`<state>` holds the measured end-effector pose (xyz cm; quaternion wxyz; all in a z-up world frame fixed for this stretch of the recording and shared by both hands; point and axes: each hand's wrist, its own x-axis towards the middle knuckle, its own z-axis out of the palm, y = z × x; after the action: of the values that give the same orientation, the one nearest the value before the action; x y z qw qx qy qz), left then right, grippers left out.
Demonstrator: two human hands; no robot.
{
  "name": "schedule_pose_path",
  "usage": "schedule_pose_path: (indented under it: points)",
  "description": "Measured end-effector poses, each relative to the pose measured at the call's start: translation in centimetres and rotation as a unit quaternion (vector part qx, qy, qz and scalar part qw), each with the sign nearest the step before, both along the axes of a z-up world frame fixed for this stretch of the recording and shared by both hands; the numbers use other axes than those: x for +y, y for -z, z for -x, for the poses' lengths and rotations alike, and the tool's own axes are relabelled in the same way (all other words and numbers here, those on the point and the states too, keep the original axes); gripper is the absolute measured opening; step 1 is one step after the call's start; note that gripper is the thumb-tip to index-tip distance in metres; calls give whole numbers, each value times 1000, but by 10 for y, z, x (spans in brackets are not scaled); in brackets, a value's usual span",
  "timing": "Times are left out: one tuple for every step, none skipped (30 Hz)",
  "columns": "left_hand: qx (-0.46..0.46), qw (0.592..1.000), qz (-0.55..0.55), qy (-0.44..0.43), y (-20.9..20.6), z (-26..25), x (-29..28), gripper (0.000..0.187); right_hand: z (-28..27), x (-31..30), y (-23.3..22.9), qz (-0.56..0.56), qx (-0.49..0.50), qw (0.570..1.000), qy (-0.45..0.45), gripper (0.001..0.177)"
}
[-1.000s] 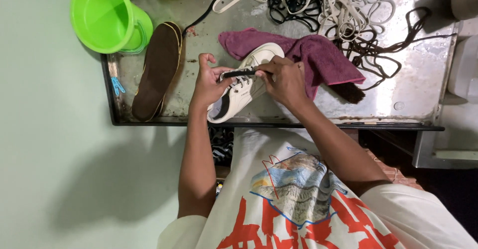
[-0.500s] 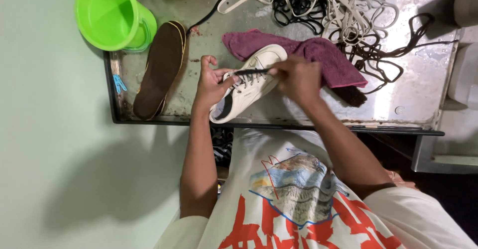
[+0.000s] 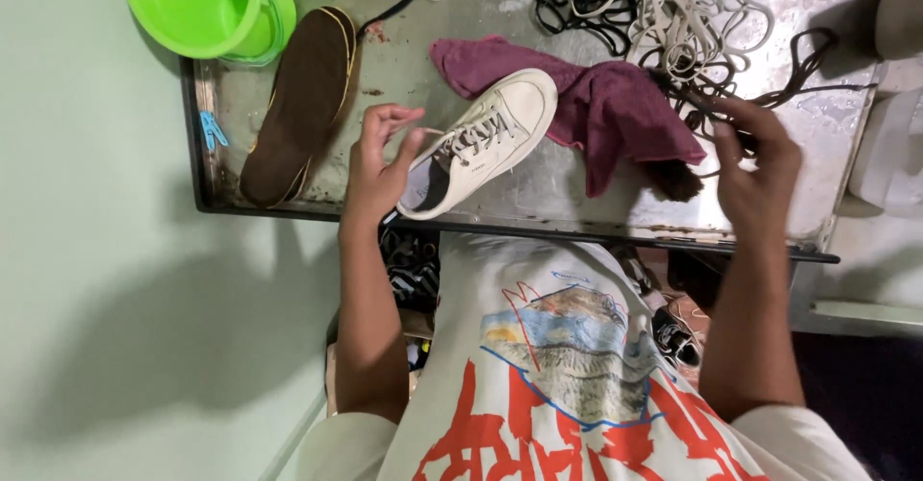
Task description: The person cleans a white sneaker using a black brush, focusing on the laces and the upper surface. They hold the shoe with one hand while scrubbing with the other, occasionally adjusting the shoe's position on the metal tray.
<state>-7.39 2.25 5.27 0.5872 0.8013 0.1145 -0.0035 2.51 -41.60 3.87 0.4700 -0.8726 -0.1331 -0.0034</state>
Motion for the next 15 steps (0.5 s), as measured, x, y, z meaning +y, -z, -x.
schedule_pose_path:
  points:
    - [-1,1000,-1,-1,-2,3,2,39,4,-12,-2,-1,-1,1000,-1,30]
    - [-17,1000,-7,-20,-3,7,4,37,9,-24,-5,10,7,999,44,31]
    - [-29,999,-11,-39,-4,12,4,35,16,-38,-8,23,18,996,89,32]
    - [-27,999,-10,-39,-7,16,4,35,21,-50,-6,24,20,996,89,32]
    - [-22,999,-31,-34,-10,17,4,38,26,-62,-4,46,-14,993,105,31]
    - [-17,998,-52,-29,-13,18,3,40,30,-75,-2,68,-49,989,121,31]
    - [-17,998,-50,-24,-14,18,2,40,33,-84,-1,70,-49,988,125,31]
    - [-15,996,-83,-12,-14,17,0,38,36,-93,0,88,-58,984,147,35]
    - [-17,993,-115,3,-14,14,-3,37,40,-104,-1,107,-69,977,172,38]
    - [-20,994,-111,10,-11,10,-2,37,38,-117,5,110,-70,975,180,38]
    - [-15,990,-139,6,-6,7,-4,30,41,-133,7,128,-118,965,195,38]
    - [-11,986,-167,2,0,2,-7,24,44,-151,9,147,-165,953,208,37]
    - [-18,988,-154,17,8,4,-4,24,44,-167,9,161,-169,947,222,37]
    - [1,987,-161,13,16,5,-2,19,43,-185,8,222,-216,922,233,40]
    - [17,986,-164,14,27,0,-4,16,46,-208,3,288,-260,889,243,43]
